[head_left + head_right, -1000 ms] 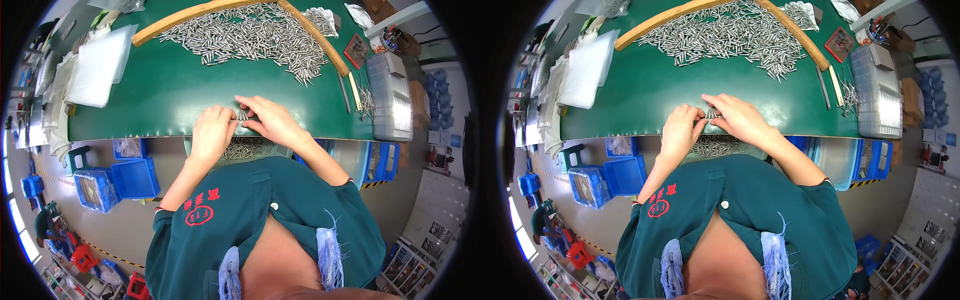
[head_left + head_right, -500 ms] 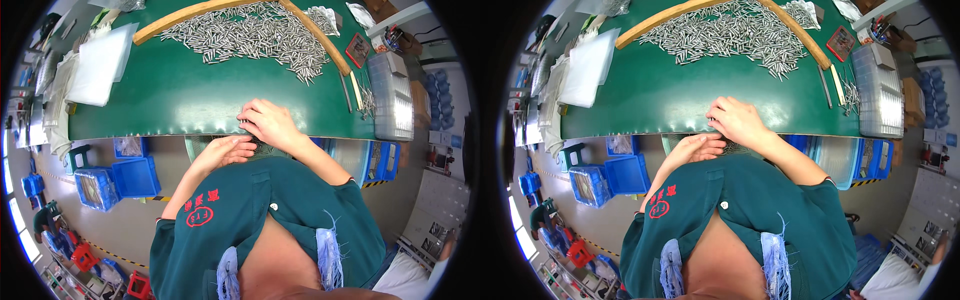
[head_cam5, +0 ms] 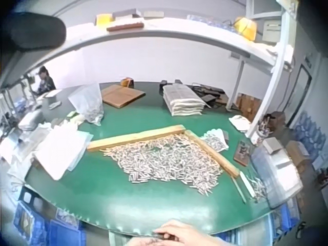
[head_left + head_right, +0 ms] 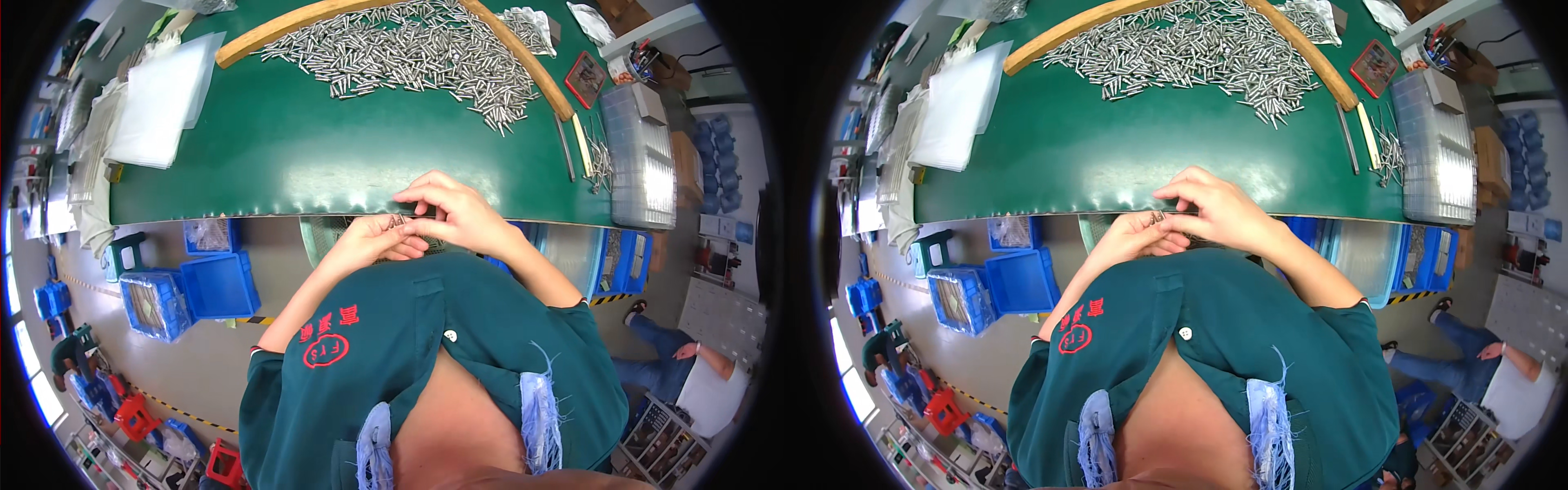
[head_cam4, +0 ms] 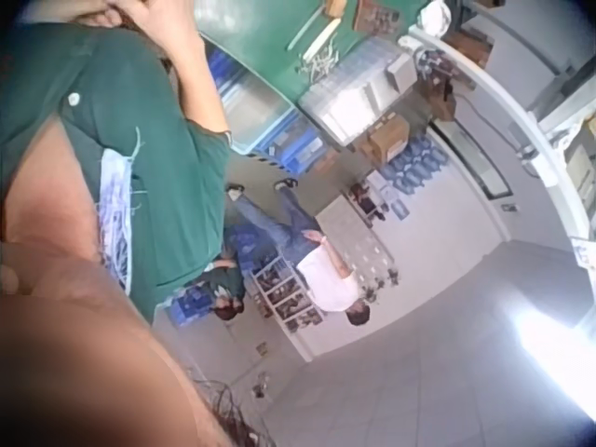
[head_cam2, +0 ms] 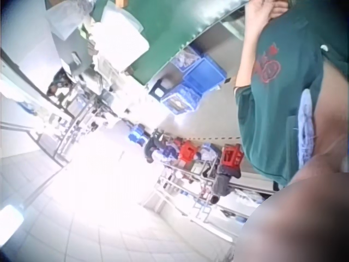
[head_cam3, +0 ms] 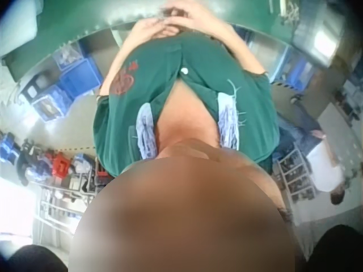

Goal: Inspecting and sorting small metallic pins on a workbench in a manufacturing environment.

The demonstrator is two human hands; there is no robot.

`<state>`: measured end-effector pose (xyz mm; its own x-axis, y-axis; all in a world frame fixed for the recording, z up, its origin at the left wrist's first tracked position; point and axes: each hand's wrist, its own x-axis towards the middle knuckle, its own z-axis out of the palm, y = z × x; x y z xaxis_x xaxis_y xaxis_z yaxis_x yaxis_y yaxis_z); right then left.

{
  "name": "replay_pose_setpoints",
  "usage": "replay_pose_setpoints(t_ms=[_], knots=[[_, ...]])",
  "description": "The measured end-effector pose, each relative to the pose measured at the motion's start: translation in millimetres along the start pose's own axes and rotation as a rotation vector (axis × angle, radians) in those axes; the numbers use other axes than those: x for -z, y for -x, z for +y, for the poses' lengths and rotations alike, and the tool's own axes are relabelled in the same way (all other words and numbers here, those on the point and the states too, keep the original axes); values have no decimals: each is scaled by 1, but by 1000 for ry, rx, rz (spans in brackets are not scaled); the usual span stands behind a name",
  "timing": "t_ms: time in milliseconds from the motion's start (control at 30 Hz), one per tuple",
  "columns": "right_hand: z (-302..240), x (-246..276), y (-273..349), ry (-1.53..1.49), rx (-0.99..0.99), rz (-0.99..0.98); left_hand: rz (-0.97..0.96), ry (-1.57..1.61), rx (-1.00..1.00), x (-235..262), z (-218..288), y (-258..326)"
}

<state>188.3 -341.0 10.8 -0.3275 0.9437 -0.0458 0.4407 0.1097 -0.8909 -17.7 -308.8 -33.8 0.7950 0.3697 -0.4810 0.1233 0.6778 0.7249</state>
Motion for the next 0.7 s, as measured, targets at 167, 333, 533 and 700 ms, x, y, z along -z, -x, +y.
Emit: replay_pose_setpoints(t_ms=[167, 333, 533, 700], knots=[[-2, 5, -6, -127, -17, -45, 111, -233, -152, -8, 23, 9], [-3, 9, -8, -265, 13, -43, 74, -243, -124, -6, 36, 9], [1, 9, -11, -318, 19, -57, -4, -121, -26, -6, 45, 12], [-7, 10, -14, -286, -18, -69, -37, -120, -16, -2, 44, 10]])
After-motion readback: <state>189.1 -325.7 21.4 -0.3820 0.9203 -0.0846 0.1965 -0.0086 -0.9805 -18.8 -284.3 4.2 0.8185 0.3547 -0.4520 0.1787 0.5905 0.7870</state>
